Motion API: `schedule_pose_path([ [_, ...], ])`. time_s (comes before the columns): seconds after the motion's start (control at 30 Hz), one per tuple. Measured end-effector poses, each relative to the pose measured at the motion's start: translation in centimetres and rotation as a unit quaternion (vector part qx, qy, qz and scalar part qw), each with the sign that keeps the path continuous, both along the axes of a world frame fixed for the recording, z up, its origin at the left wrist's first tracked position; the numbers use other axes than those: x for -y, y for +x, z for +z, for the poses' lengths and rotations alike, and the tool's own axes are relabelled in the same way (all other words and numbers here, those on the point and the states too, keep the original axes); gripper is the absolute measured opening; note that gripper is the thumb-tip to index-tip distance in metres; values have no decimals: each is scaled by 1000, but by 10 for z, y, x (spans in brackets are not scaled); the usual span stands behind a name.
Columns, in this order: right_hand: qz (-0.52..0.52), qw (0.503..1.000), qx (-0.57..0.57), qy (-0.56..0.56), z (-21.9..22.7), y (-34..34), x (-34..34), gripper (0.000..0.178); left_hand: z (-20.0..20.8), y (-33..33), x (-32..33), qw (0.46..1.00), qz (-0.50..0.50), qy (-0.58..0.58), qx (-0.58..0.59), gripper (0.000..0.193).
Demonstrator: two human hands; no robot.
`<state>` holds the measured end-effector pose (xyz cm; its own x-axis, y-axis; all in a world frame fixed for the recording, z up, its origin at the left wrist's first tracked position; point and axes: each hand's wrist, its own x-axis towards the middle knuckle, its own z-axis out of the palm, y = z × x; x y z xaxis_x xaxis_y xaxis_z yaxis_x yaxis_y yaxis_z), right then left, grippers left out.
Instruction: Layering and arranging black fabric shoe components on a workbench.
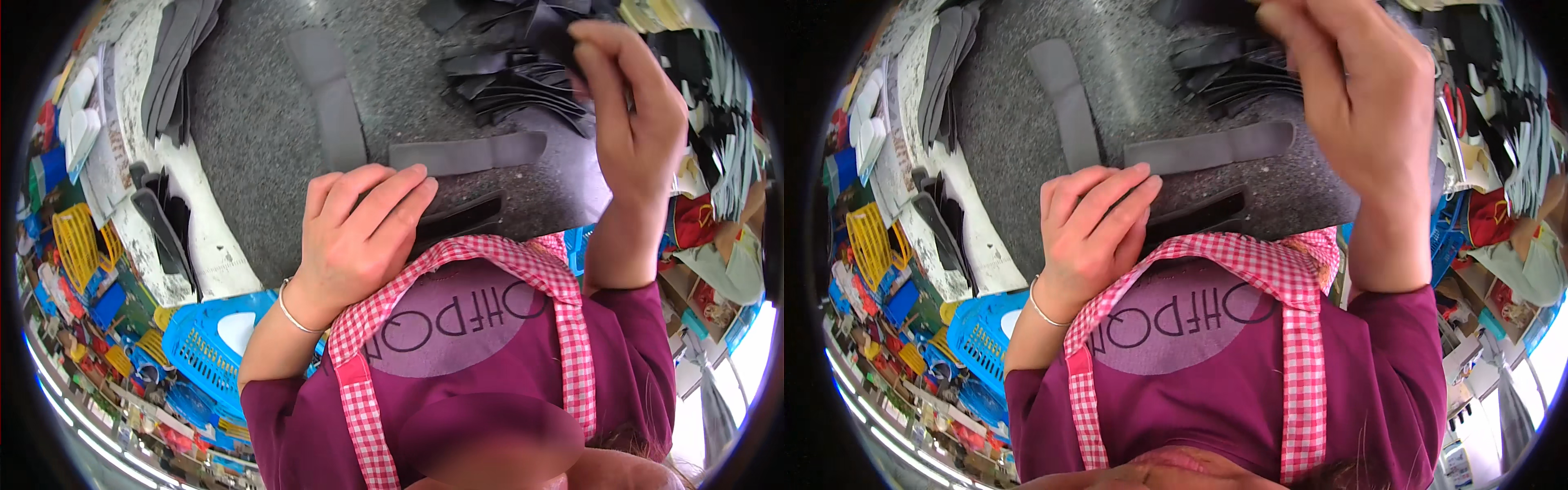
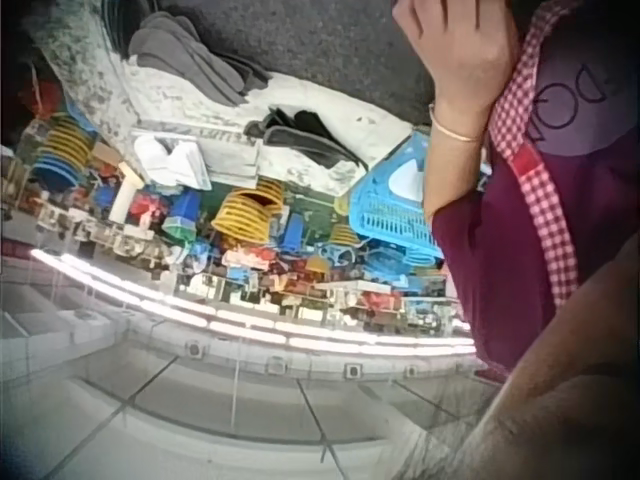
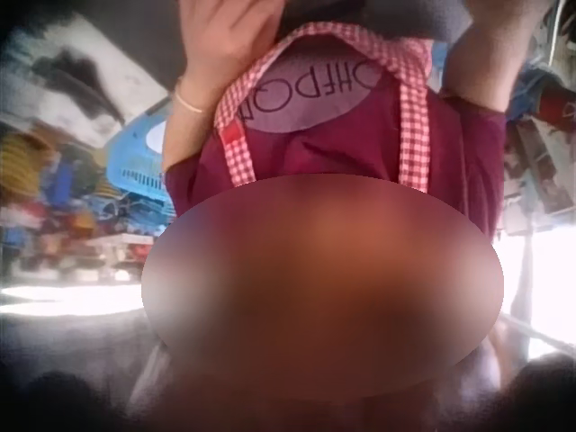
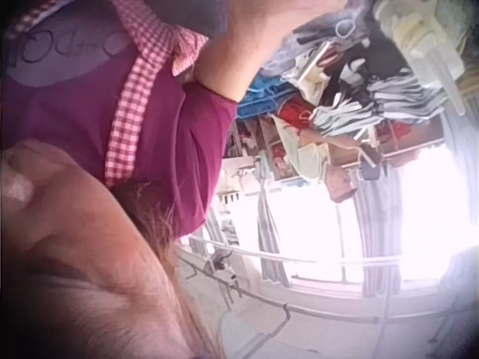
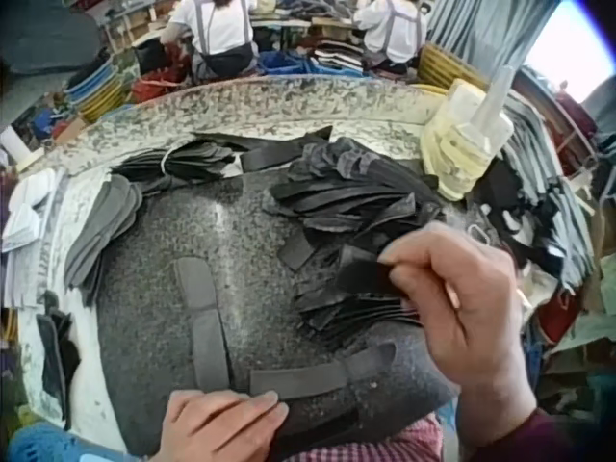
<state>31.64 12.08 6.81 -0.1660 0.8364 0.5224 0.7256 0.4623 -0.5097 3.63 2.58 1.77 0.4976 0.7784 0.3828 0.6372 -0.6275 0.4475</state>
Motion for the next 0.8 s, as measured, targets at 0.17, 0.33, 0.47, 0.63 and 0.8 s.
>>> schedule_pose_path([
  [0.17,213,937,-43,-273,-10,-44,32,11,-10,-11,20,999,21,-14,-23,39],
  [0.33,240,924,-16,-298,-46,-52,30,13,-17,-11,24,998,20,-20,-58,35],
  [0.47,249,924,3,-291,-50,-52,28,12,-16,-12,23,998,18,-16,-62,34],
  [0.63,242,926,19,-288,-48,-55,27,14,-14,-13,22,998,6,-14,-54,33],
  [0.8,223,923,56,-309,-44,-54,27,15,-19,5,6,1000,-23,0,-10,29],
])
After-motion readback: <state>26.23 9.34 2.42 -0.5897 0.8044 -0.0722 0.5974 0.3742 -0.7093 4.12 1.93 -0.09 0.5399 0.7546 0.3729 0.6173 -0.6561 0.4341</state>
